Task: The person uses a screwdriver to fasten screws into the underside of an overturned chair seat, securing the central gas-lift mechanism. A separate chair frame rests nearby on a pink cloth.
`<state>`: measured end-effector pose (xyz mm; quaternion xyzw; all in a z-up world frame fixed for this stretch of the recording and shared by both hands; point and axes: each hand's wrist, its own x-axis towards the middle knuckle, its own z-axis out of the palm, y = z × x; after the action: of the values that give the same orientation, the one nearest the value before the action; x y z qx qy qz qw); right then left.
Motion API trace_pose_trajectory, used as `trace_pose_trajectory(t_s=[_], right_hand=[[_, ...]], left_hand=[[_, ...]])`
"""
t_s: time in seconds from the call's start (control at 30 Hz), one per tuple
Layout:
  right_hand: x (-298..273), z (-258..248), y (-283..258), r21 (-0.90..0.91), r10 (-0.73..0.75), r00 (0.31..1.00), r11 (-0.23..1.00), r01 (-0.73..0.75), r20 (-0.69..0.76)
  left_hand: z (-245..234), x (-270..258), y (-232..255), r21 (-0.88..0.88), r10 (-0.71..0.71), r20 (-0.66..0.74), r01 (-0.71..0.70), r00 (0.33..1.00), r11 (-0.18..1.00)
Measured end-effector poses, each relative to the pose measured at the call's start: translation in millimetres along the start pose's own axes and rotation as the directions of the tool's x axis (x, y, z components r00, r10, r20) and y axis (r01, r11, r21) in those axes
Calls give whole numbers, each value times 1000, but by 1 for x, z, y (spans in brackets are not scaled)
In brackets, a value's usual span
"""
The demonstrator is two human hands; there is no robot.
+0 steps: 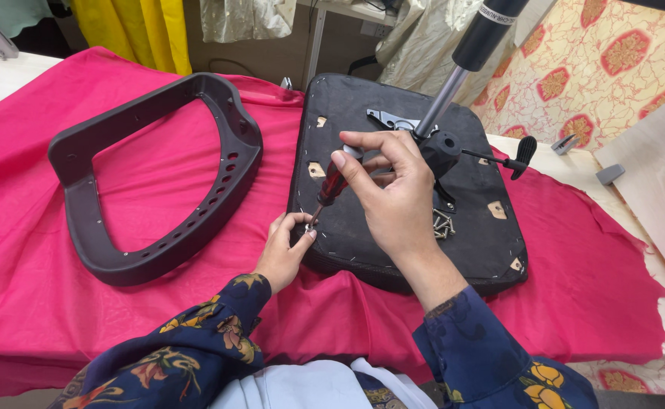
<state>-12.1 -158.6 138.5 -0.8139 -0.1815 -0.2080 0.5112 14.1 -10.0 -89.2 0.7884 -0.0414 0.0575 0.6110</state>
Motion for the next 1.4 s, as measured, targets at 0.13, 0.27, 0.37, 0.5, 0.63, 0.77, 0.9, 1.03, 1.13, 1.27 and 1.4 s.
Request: trace_pose_trajectory(t_s=[0.13, 0.27, 0.37, 0.5, 0.63, 0.77, 0.9, 1.03, 1.13, 1.27, 1.4], right_hand=[[-6, -1, 2, 48, -26, 999, 998, 28, -40], [-8, -4, 5, 120, -49, 997, 991, 55, -56], [-5, -7, 4, 202, 60, 998, 978, -53, -28], [-2, -11, 4, 8, -23, 998, 1000, 23, -53], [1, -12, 9, -73, 5, 998, 997, -10, -65], [3, -16, 12, 160, 270, 962, 949, -272, 38], [3, -15, 14, 362, 276, 958, 887, -287, 83], [5, -22, 12, 420, 366, 914, 812, -406, 175], [7, -24, 12, 510, 348, 910, 754, -413, 224], [6, -21, 12, 350, 263, 951, 885, -305, 163], [8, -20, 14, 152, 194, 976, 966, -208, 100]], left_hand=[[-1, -3, 1, -2, 2, -12, -2, 1000, 1000], [0, -4, 2, -22, -26, -9, 26, 1000, 999], [0, -4, 3, 2, -33, -5, 33, 999, 999], [0, -4, 4, 1, -40, -21, 40, 999, 999], [1, -7, 2, 5, -21, -39, 21, 999, 1000], [2, -6, 3, 10, -11, -49, 11, 999, 1000], [2, -7, 4, 3, -21, -48, 21, 999, 1000], [4, -8, 5, 9, -11, -62, 12, 998, 1000], [3, -8, 4, 16, -6, -65, 7, 998, 1000], [3, -8, 5, 14, 7, -59, -6, 998, 1000], [2, -7, 7, 1, -35, -54, 35, 998, 999]])
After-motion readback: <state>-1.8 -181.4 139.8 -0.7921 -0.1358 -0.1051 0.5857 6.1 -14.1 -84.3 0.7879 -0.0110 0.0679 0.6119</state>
